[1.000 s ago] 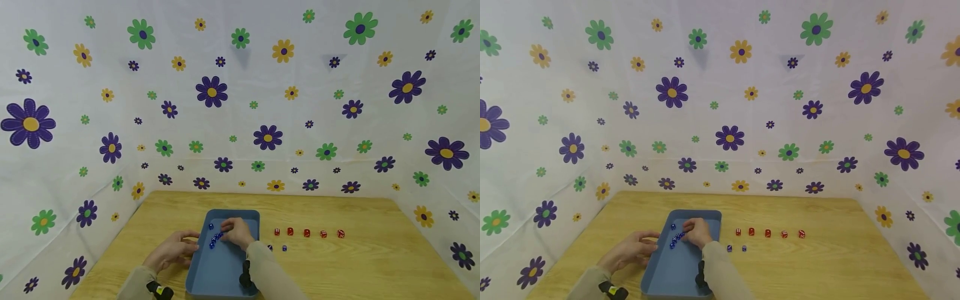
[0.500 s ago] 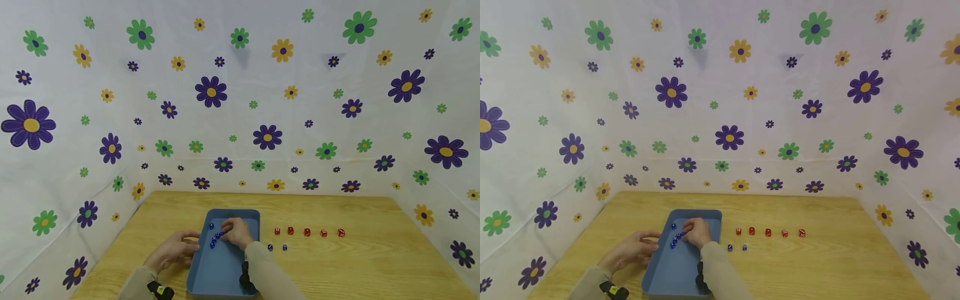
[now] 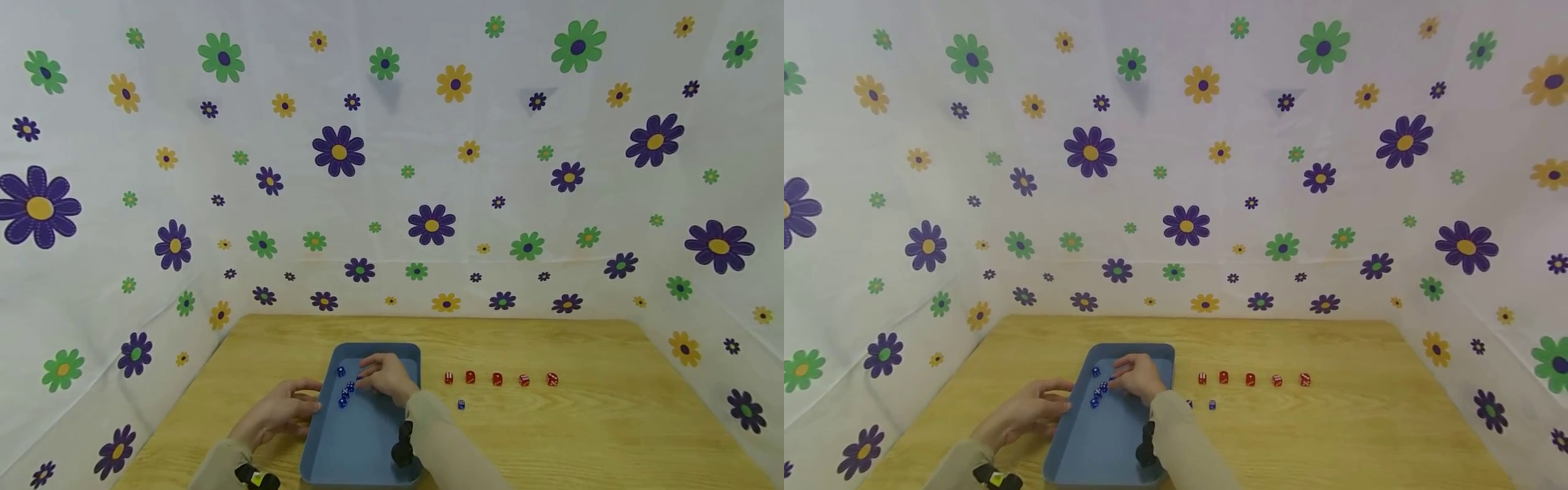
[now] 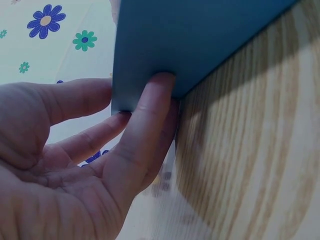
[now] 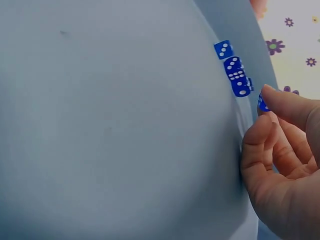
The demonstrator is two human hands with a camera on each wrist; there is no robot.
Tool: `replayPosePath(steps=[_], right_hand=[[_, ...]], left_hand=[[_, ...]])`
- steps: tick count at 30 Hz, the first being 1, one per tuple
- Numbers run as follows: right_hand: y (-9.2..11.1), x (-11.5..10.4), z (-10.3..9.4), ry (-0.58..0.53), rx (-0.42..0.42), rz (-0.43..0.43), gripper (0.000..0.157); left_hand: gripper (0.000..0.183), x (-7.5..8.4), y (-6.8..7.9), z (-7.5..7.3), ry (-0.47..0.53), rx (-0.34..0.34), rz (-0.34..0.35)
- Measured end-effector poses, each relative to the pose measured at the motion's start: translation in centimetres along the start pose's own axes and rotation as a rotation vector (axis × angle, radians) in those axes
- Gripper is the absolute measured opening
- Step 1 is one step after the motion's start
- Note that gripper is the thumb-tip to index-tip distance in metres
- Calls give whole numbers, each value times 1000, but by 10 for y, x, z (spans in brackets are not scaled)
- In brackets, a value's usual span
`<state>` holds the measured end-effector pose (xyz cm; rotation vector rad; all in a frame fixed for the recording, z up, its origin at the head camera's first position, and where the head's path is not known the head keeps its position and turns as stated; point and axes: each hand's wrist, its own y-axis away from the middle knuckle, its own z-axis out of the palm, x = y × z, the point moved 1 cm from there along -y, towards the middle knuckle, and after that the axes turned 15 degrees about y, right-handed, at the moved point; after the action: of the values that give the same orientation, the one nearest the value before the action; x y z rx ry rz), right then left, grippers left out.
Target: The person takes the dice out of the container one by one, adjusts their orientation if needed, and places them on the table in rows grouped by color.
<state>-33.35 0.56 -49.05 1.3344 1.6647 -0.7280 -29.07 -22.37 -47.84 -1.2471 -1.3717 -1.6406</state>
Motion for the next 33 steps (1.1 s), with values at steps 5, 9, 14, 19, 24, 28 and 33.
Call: replayPosePath(steps=[5, 9, 14, 19, 24, 28, 33], right_hand=[[5, -3, -5, 8, -17, -10, 35], [11, -9, -9, 11, -24, -26, 35], [14, -12, -17, 0, -41, -53, 35], [18, -14, -30, -15, -41, -82, 33], [23, -13, -43, -21, -32, -92, 30], [30, -8, -52, -24, -35, -108, 31], [40, -1, -65, 5, -25, -128, 31]], left_hand=[[51, -2, 0, 1, -7, 29, -14], [50, -3, 1, -1, -14, 52, -14], [50, -1, 2, 0, -16, 67, -16], [49, 0, 3, 1, -15, 80, -14], [50, 0, 1, 1, -17, 82, -6], [50, 0, 1, 2, -19, 81, -9], [48, 1, -1, 4, -33, 92, -19]])
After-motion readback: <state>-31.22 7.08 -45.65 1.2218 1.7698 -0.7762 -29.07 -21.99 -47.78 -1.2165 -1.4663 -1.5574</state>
